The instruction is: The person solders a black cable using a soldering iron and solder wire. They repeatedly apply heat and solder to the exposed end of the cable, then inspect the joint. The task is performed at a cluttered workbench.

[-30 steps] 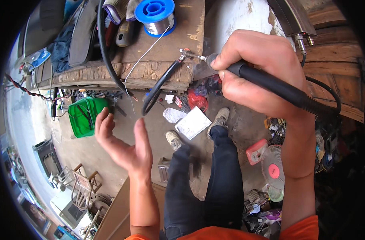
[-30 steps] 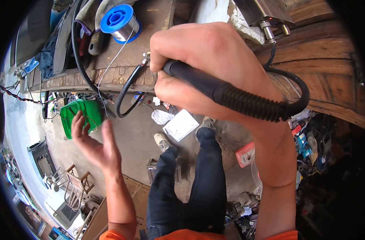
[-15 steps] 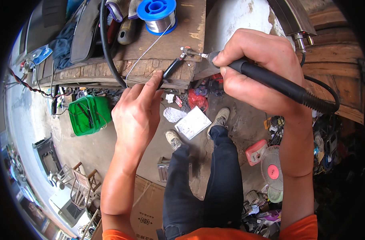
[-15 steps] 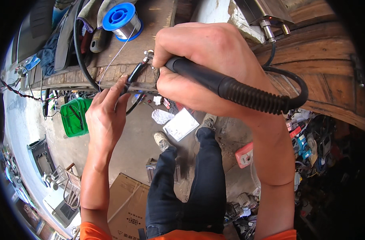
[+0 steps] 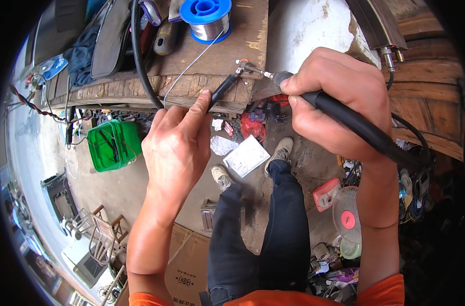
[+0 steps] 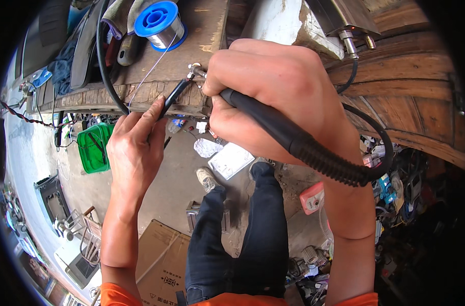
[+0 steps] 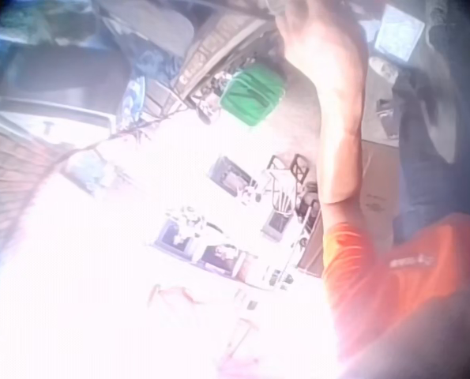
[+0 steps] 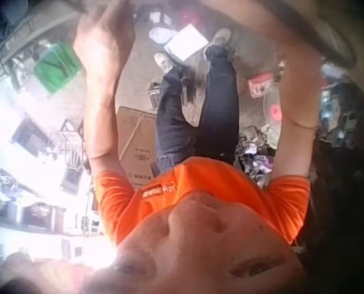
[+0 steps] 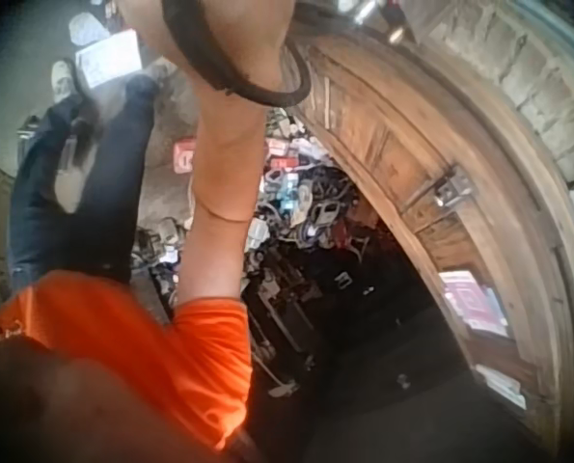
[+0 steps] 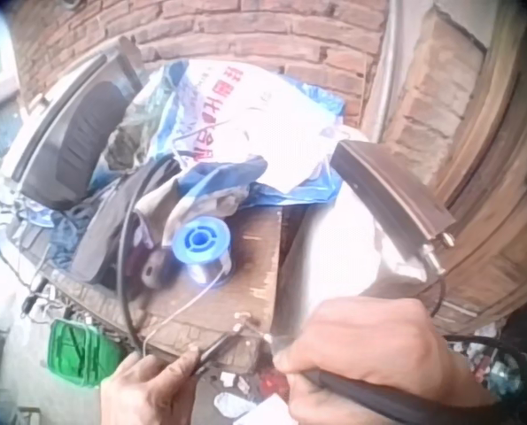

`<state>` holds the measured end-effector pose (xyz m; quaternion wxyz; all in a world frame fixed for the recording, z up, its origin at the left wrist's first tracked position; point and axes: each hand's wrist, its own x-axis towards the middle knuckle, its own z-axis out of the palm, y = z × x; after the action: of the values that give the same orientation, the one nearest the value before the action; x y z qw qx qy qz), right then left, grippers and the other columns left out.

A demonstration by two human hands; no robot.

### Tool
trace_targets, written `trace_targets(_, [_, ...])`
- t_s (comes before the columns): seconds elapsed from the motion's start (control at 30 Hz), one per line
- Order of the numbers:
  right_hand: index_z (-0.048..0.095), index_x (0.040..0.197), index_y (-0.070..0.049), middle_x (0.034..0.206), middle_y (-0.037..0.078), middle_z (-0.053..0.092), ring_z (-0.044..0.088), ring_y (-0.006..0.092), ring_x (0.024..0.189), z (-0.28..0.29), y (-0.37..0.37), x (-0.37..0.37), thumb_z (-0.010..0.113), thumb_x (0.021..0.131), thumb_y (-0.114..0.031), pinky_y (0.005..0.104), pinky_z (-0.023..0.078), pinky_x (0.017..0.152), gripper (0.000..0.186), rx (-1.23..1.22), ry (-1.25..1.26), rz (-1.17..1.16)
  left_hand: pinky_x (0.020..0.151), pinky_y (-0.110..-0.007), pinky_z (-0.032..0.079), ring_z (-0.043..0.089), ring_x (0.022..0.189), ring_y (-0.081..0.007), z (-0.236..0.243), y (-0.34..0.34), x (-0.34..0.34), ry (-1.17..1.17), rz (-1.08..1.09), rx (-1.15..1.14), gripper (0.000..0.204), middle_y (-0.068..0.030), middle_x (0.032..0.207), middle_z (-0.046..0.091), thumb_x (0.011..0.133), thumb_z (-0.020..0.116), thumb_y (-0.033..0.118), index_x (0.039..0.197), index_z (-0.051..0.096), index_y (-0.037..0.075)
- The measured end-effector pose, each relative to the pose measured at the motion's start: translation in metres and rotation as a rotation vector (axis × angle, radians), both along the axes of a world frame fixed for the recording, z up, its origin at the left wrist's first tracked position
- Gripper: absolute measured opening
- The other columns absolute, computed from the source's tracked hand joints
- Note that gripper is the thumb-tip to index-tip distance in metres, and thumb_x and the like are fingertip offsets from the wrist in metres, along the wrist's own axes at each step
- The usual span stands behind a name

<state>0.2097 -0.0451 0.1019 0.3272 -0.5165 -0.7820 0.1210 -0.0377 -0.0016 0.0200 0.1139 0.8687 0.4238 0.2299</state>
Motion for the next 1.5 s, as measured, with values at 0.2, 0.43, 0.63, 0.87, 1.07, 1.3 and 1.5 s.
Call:
trace_targets(0.2, [0.067, 0.086, 0.002, 0.071, 0.011, 0.063, 0.063, 0.0227, 0.062, 0.0007, 0.0001, 0.0002, 0.067, 0.066, 0.01, 0.0317, 0.048, 0.057, 0.021, 0.006, 0.007, 0.003, 0.061, -0.037, 0.052, 0.058, 0.067, -0.024, 0.0012, 0.0014, 0.0, 0.002, -0.002, 0.005, 0.037, -0.005, 0.074, 0.06, 0.082, 0.078, 0.007, 0.118, 0.077, 0.013])
trace_targets(0.43, [0.066, 0.086, 0.002, 0.072, 0.011, 0.063, 0.064, 0.0232, 0.062, -0.001, 0.0002, -0.0024, 0.068, 0.067, 0.01, 0.0313, 0.049, 0.058, 0.021, -0.018, 0.008, 0.006, 0.06, -0.038, 0.051, 0.058, 0.067, -0.0243, -0.0025, 0.0016, -0.0007, 0.008, -0.003, -0.002, 0.038, -0.005, 0.074, 0.059, 0.081, 0.078, 0.007, 0.119, 0.077, 0.014])
trace_targets(0.63, [0.065, 0.085, 0.001, 0.072, 0.011, 0.063, 0.065, 0.0238, 0.062, 0.0011, 0.0022, -0.0027, 0.068, 0.067, 0.01, 0.0313, 0.049, 0.057, 0.021, -0.009, -0.019, 0.029, 0.061, -0.038, 0.051, 0.06, 0.067, -0.0245, -0.006, 0.0015, -0.0009, -0.01, 0.004, -0.006, 0.038, -0.0055, 0.073, 0.059, 0.081, 0.078, 0.007, 0.118, 0.077, 0.013])
trace_targets(0.87, [0.066, 0.086, 0.001, 0.073, 0.011, 0.063, 0.065, 0.024, 0.062, 0.003, 0.0033, -0.0037, 0.069, 0.067, 0.009, 0.0315, 0.05, 0.057, 0.02, -0.028, -0.041, 0.027, 0.059, -0.041, 0.052, 0.063, 0.064, -0.0283, -0.0051, -0.0005, -0.0003, -0.066, 0.069, -0.178, 0.036, -0.0081, 0.073, 0.06, 0.083, 0.078, 0.009, 0.119, 0.077, 0.014])
trace_targets(1.07, [0.066, 0.087, 0.002, 0.075, 0.012, 0.064, 0.066, 0.0243, 0.064, 0.0025, -0.0023, -0.0064, 0.069, 0.067, 0.009, 0.0313, 0.051, 0.059, 0.021, -0.031, -0.041, 0.052, 0.058, -0.042, 0.052, 0.064, 0.065, -0.0304, -0.002, -0.0012, 0.001, -0.061, 0.091, -0.203, 0.034, -0.0087, 0.076, 0.061, 0.085, 0.077, 0.01, 0.119, 0.076, 0.015])
trace_targets(1.3, [0.067, 0.086, 0.002, 0.074, 0.012, 0.064, 0.066, 0.0242, 0.065, 0.0041, -0.0008, -0.0055, 0.068, 0.066, 0.01, 0.0313, 0.051, 0.059, 0.022, -0.04, -0.04, 0.026, 0.059, -0.042, 0.052, 0.065, 0.066, -0.0309, -0.0002, -0.0012, 0.0016, -0.068, 0.094, -0.225, 0.034, -0.0087, 0.076, 0.062, 0.086, 0.076, 0.01, 0.12, 0.076, 0.014])
trace_targets(1.5, [0.067, 0.086, 0.002, 0.073, 0.012, 0.064, 0.065, 0.0239, 0.064, 0.0038, -0.0014, -0.0041, 0.068, 0.066, 0.01, 0.0313, 0.051, 0.059, 0.022, -0.026, -0.054, 0.022, 0.06, -0.042, 0.052, 0.065, 0.066, -0.031, 0.0013, -0.0016, 0.0021, -0.062, 0.098, -0.237, 0.034, -0.0086, 0.077, 0.062, 0.086, 0.076, 0.01, 0.12, 0.076, 0.014])
